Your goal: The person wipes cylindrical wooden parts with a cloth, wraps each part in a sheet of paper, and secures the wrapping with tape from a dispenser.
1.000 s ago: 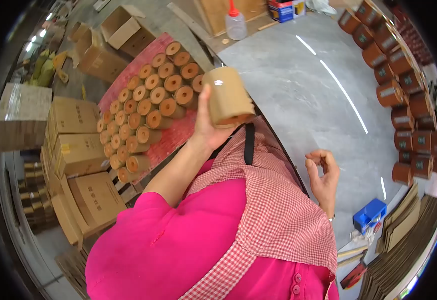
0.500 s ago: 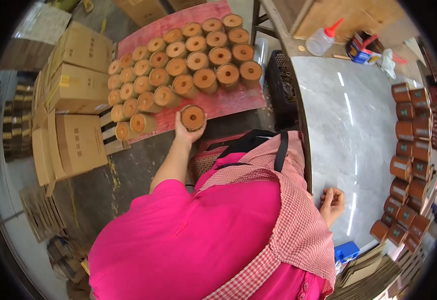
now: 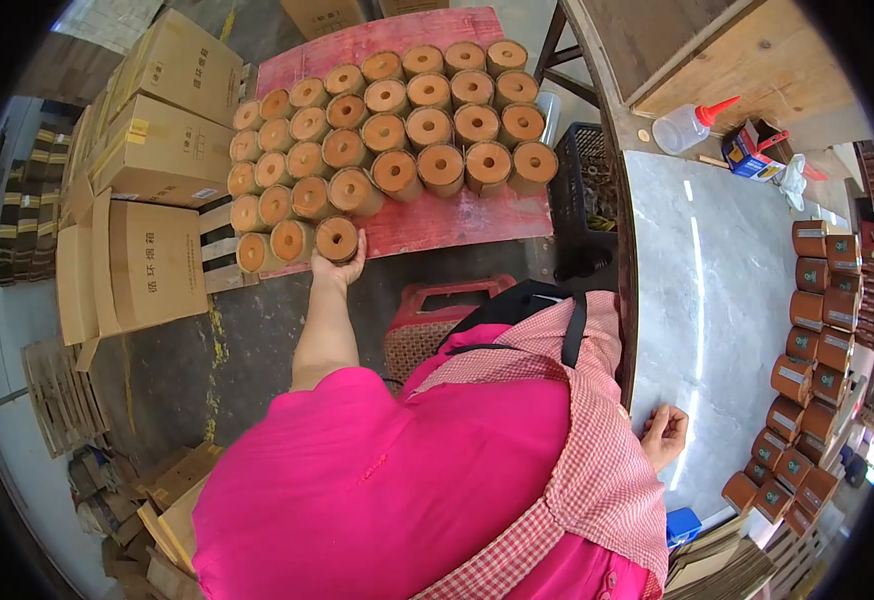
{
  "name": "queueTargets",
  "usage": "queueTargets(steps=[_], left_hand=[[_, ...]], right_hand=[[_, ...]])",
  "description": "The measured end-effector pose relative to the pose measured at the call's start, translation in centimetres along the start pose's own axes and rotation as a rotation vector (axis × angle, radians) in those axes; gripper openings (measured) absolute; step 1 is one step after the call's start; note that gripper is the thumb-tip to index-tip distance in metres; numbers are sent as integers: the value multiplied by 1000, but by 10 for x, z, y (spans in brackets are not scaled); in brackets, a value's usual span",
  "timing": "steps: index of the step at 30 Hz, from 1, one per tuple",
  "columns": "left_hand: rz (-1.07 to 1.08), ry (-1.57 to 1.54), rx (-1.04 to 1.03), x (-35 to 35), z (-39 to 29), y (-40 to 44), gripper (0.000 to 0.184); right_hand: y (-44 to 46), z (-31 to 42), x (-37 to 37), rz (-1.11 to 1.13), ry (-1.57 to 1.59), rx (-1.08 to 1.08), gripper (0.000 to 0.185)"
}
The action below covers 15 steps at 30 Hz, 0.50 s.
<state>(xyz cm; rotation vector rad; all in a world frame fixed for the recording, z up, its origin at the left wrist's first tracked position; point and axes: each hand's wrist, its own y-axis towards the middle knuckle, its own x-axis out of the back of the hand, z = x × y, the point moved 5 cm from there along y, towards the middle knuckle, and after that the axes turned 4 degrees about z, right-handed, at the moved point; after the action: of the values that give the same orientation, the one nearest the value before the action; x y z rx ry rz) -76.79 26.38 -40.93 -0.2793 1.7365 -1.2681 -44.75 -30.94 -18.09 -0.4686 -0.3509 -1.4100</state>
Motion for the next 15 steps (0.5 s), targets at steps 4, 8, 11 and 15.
queueTargets(steps=[4,8,11,15], left_hand=[[49,-225,124,-1,-7,12,49],[120,-330,134,11,-13,37,41],[159,-260,64,21,-12,59,36],[-49,-199,13,45,-35,127,40]], right_hand=[[-1,3,-1,-21,-13,5,13],[0,4,-2,-23,-44,27,14],[-5,12,-2,-92,-139,149,11],[-8,18,-9,-105,-73,80,9]])
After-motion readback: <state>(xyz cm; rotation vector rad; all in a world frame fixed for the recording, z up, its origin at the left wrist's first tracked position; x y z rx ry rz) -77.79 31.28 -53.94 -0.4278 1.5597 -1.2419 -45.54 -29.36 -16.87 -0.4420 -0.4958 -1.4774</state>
